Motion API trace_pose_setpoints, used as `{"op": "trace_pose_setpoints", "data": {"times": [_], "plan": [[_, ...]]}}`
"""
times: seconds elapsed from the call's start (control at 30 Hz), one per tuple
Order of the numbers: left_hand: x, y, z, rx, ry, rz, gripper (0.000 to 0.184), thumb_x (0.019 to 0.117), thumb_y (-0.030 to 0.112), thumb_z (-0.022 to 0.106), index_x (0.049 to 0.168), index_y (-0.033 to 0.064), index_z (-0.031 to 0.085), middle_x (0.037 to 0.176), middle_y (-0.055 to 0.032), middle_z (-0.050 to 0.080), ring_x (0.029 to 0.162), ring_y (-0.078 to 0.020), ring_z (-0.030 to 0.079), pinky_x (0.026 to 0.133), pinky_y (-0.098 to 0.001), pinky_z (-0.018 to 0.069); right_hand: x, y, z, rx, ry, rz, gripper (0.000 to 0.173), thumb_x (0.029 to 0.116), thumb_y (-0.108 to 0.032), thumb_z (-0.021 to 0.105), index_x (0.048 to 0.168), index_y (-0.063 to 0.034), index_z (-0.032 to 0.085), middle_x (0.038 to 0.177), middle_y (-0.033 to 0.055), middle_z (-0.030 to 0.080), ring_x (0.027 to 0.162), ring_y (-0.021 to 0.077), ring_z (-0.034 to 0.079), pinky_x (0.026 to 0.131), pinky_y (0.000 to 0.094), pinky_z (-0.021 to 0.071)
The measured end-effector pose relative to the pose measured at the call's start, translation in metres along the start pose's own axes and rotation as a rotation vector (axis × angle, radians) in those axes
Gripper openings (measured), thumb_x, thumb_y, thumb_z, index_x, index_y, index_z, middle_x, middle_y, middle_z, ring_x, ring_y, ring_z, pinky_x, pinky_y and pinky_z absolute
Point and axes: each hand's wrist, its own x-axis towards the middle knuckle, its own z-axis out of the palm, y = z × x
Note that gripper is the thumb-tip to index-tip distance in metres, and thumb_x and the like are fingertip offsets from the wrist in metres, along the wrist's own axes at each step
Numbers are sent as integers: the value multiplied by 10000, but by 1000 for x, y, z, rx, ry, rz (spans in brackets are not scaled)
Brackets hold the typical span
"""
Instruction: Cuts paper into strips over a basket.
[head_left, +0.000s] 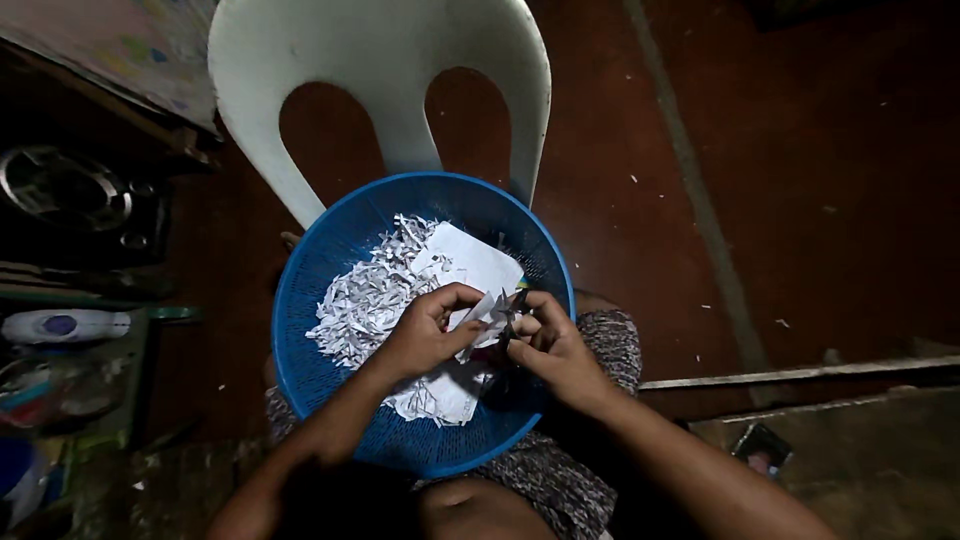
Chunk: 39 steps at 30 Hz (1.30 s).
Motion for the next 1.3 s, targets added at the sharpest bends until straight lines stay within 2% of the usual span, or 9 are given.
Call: {"op": "trace_pose_setpoints", "data": {"times": [0.13, 0.2, 0.3, 0.47, 0.63, 0.83, 1.0, 1.2, 1.3], "plan": [[-3, 0, 2, 98, -44, 80, 372, 1007, 324, 645, 1263, 56, 669, 1230, -48, 698, 1156, -166, 659, 1015, -393, 561, 0, 3, 1, -20, 42, 3, 510, 954, 26, 639, 1397, 5, 386, 992, 149, 681, 836, 221, 691, 768, 369, 605], [-3, 1, 3, 155, -49, 67, 518, 938, 467, 723, 1293, 95, 661, 1249, -28, 688, 1180, -151, 649, 1032, -398, 563, 0, 2, 2, -13, 44, -1, 498, 972, 17, 619, 1404, 4, 371, 1026, 158, 693, 877, 237, 705, 791, 386, 611], [-3, 3, 3, 156, -18, 33, 413, 953, 372, 732, 1264, 106, 673, 1203, -9, 711, 1115, -130, 678, 1002, -381, 581, 1, 3, 0, 17, 44, -18, 474, 1000, -3, 595, 1410, 4, 358, 1062, 186, 695, 914, 262, 712, 824, 410, 610], [-2, 8, -5, -87, 62, -90, 211, 1030, 200, 611, 1157, 47, 681, 920, -82, 733, 766, -186, 717, 734, -354, 633, 4, 4, -1, 48, 127, -49, 515, 969, -19, 624, 1404, -29, 348, 1052, 154, 653, 905, 239, 690, 799, 398, 604], [-2, 9, -4, -185, 10, -112, 216, 1002, 178, 665, 1178, 54, 647, 969, -89, 723, 760, -181, 711, 722, -342, 632, 4, 4, -1, 95, 140, -69, 586, 934, -39, 706, 1406, -67, 360, 1249, 174, 599, 1027, 268, 679, 887, 425, 602], [-1, 8, -4, -77, -58, -133, 215, 957, 219, 724, 1111, 78, 672, 946, -29, 727, 820, -121, 697, 745, -296, 602, 2, 3, -1, 93, 155, -47, 524, 945, 40, 634, 1377, -44, 351, 992, 158, 686, 869, 233, 710, 815, 391, 605], [-3, 9, -5, -41, -172, -159, 292, 995, 282, 676, 1179, 57, 691, 1086, -22, 734, 995, -108, 700, 938, -326, 585, 1, 2, 1, 98, 153, -40, 538, 934, 62, 630, 1382, -43, 350, 973, 154, 680, 843, 229, 708, 803, 390, 609], [-3, 8, -17, -200, 66, -152, 219, 1006, 206, 630, 1163, 63, 685, 985, -74, 723, 821, -165, 700, 765, -347, 619, 2, 3, -3, -41, 64, -41, 472, 939, -91, 727, 1327, -3, 472, 1227, 179, 626, 1035, 282, 684, 860, 412, 618], [-4, 10, -21, -447, 180, -156, 229, 1018, 227, 612, 1205, 101, 649, 979, -78, 702, 808, -161, 685, 752, -337, 610, 1, 4, -6, -146, -52, -29, 351, 970, -197, 721, 1215, 24, 601, 1173, 137, 655, 969, 212, 679, 804, 359, 611]]}}
